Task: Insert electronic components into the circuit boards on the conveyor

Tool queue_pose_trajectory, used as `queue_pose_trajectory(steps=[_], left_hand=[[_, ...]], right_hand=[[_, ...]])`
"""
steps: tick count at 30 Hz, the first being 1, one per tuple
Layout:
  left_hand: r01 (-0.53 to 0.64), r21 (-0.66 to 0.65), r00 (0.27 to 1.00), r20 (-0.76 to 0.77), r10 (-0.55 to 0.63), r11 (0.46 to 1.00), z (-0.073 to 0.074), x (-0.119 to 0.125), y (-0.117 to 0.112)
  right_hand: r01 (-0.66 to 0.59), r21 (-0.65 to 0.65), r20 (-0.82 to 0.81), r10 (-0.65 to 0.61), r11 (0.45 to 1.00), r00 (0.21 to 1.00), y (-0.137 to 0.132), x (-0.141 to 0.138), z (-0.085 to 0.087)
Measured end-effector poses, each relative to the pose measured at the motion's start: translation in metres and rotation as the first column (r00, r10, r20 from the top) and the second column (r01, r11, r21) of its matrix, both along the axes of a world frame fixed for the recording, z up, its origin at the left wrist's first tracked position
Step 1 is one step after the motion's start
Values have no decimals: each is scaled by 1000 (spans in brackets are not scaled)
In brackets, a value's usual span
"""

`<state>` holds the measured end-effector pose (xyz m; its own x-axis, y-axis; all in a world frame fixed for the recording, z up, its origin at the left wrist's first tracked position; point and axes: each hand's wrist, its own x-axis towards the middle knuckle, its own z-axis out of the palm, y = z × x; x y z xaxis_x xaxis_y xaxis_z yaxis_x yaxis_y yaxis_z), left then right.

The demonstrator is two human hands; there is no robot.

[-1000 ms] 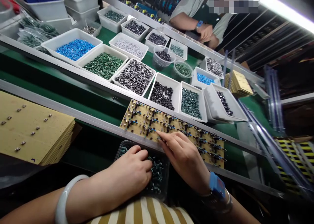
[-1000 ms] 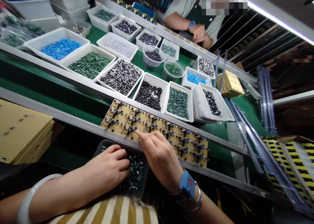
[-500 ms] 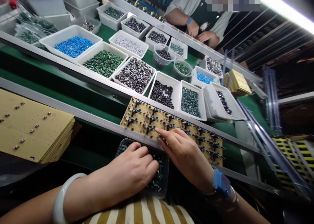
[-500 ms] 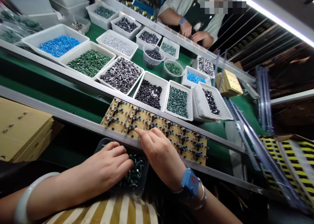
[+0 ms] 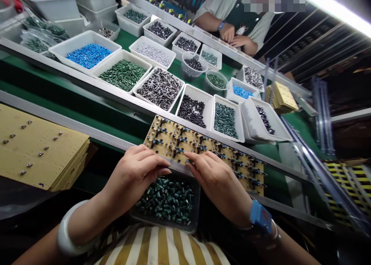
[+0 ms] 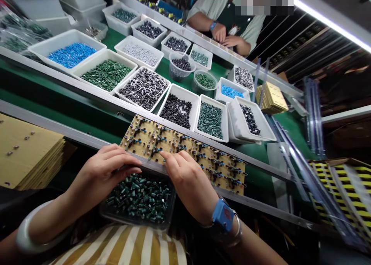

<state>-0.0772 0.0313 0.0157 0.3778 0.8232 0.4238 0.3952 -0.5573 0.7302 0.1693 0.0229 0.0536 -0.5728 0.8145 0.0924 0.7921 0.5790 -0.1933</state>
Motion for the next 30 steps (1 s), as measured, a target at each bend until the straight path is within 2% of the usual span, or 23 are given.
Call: queue_pose_trajectory(steps=[7,11,14,17,21,25,30], left_hand=[[-43,-2,999,-11,43,999,-5,-7,4],[-70,14,996,-52,71,997,-5,-9,6],[-83,43,990,-113,88,996,-1,-8,11],[-104,90,972,-201,120,991,3,-3,16],[-90,169,928,-343,144,982,5,3,23],[-48,200,888,-439,134,979,2,2,26],[-25,193,867,-484,117,981,4,3,28]], right_hand=[[25,33,-62,-23,999,998,-2,-3,0],[47,45,-179,-38,998,983,-9,-5,2],[-57,-44,-180,48,997,983,-21,-16,-4],[-188,-207,-44,182,960,982,-31,-28,-15],[-210,-268,34,227,940,973,-36,-32,-25],[-214,-223,-95,198,951,976,-37,-24,-27],[-130,-188,-281,74,974,957,-39,-20,-23]])
